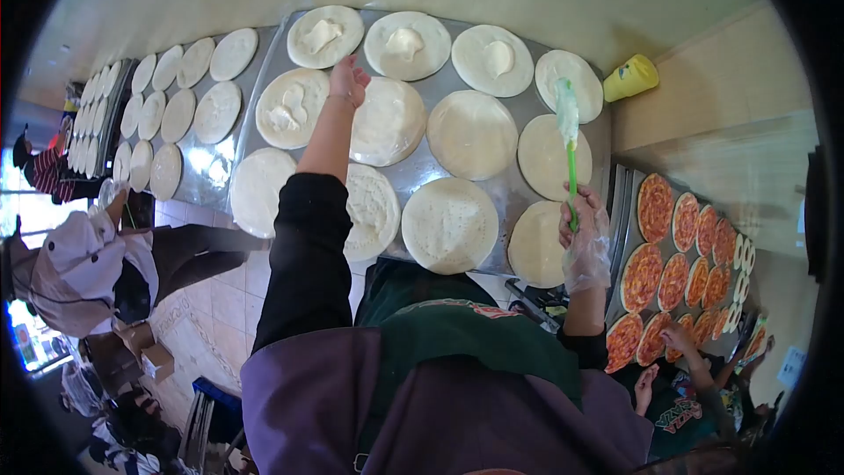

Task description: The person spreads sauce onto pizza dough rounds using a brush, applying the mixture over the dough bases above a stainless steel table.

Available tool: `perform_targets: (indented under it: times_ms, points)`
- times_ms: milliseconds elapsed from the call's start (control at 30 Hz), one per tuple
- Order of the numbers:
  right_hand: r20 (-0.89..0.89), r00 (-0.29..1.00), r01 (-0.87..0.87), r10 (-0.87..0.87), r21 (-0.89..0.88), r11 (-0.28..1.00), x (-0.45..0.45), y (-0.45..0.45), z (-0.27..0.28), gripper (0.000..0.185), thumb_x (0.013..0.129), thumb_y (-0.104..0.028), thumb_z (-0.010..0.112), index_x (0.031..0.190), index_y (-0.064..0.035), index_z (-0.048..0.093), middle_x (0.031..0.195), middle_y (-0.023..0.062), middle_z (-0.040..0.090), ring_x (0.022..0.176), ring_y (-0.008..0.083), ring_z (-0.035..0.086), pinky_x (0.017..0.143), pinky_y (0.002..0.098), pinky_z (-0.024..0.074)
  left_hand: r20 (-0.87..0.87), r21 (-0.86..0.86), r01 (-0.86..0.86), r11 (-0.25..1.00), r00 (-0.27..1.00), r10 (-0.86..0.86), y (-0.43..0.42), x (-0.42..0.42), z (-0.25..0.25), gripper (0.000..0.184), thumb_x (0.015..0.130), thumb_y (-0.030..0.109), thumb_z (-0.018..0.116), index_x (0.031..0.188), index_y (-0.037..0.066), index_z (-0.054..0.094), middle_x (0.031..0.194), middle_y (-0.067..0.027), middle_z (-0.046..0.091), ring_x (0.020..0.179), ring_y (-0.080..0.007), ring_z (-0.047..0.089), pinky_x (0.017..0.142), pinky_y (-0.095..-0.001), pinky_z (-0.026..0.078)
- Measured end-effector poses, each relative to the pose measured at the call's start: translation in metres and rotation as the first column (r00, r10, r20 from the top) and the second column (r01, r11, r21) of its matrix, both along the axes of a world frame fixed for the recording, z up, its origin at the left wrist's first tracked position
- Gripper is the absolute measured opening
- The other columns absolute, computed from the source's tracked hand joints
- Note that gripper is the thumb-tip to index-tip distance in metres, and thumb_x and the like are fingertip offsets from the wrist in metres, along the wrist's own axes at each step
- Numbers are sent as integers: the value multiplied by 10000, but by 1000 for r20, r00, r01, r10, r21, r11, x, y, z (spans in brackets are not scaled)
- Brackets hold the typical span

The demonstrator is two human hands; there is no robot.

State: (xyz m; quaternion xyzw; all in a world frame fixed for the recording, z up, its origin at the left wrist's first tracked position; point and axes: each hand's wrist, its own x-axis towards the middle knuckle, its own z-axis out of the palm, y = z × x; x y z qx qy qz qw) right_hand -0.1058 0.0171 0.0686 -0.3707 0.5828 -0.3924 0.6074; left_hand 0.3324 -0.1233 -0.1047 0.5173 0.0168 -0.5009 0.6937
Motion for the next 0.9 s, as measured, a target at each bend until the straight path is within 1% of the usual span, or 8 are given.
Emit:
perform_targets:
  times_ms: [100, 167, 233, 300, 533, 600, 700, 900]
  points:
    - [-9, 1000, -22, 22, 22, 1000, -5, 1, -4, 256, 898, -235, 530, 1091, -68, 541, 648, -20, 461, 430, 45, 372, 369, 190, 266, 78, 81, 16, 997, 997, -23, -29, 13, -18, 256, 829, 247, 567, 1048, 120, 537, 784, -31, 387, 632, -139, 368, 550, -278, 349]
    - [-32, 999, -8, 10, 53, 999, -5, 1, 1, 266, 900, -238, 532, 1098, -61, 538, 648, -21, 457, 434, 42, 370, 371, 187, 261, 84, 148, 68, 987, 993, -81, -49, 26, -34, 338, 823, 247, 586, 1081, 76, 451, 952, -122, 448, 806, -215, 445, 748, -360, 426]
    - [-71, 997, -25, 30, 61, 998, -1, 6, 7, 268, 907, -232, 502, 1103, -49, 521, 652, -30, 424, 431, 32, 333, 388, 179, 258, 122, 143, 192, 971, 970, -210, -65, 30, -43, 398, 824, 251, 580, 1137, 56, 430, 981, -131, 466, 815, -224, 470, 738, -348, 447]
    - [-93, 996, 6, -1, 61, 998, 2, 9, 6, 266, 907, -226, 498, 1102, -47, 520, 652, -29, 426, 430, 33, 335, 387, 179, 256, 132, 356, 112, 928, 977, -168, -75, 18, -31, 247, 819, 280, 551, 994, 106, 548, 723, -32, 421, 557, -137, 377, 462, -271, 319]
    - [-62, 996, 65, -59, 100, 993, 31, 29, -2, 267, 901, -218, 509, 1111, -53, 520, 645, -23, 435, 451, 34, 350, 395, 180, 258, 113, 381, 241, 893, 946, -303, -92, 33, -34, 320, 823, 303, 558, 1051, 80, 532, 842, -81, 528, 697, -187, 518, 574, -342, 425]
    - [-48, 996, 74, -70, 97, 993, 41, 36, -4, 262, 902, -209, 505, 1110, -50, 521, 644, -24, 435, 454, 34, 353, 394, 180, 260, -25, 266, 357, 896, 931, -364, -90, 32, -24, 338, 827, 269, 568, 1100, 76, 519, 968, -107, 574, 824, -220, 573, 701, -377, 470]
    - [-36, 996, 81, -78, 79, 994, 56, 44, -6, 308, 893, -266, 524, 1106, -44, 515, 649, -28, 426, 440, 34, 332, 387, 179, 265, -20, 87, 360, 929, 933, -359, -96, 18, -14, 388, 826, 228, 573, 1165, 55, 499, 1071, -136, 585, 957, -262, 586, 822, -404, 480]
    - [-93, 993, 80, -79, 10, 997, 87, 47, -8, 274, 913, -234, 514, 1110, -44, 514, 652, -30, 436, 466, 31, 358, 398, 171, 272, -118, -353, 425, 833, 863, -490, -84, -8, 6, 452, 779, 130, 571, 1195, -13, 469, 1114, -163, 574, 1055, -318, 557, 943, -484, 437]
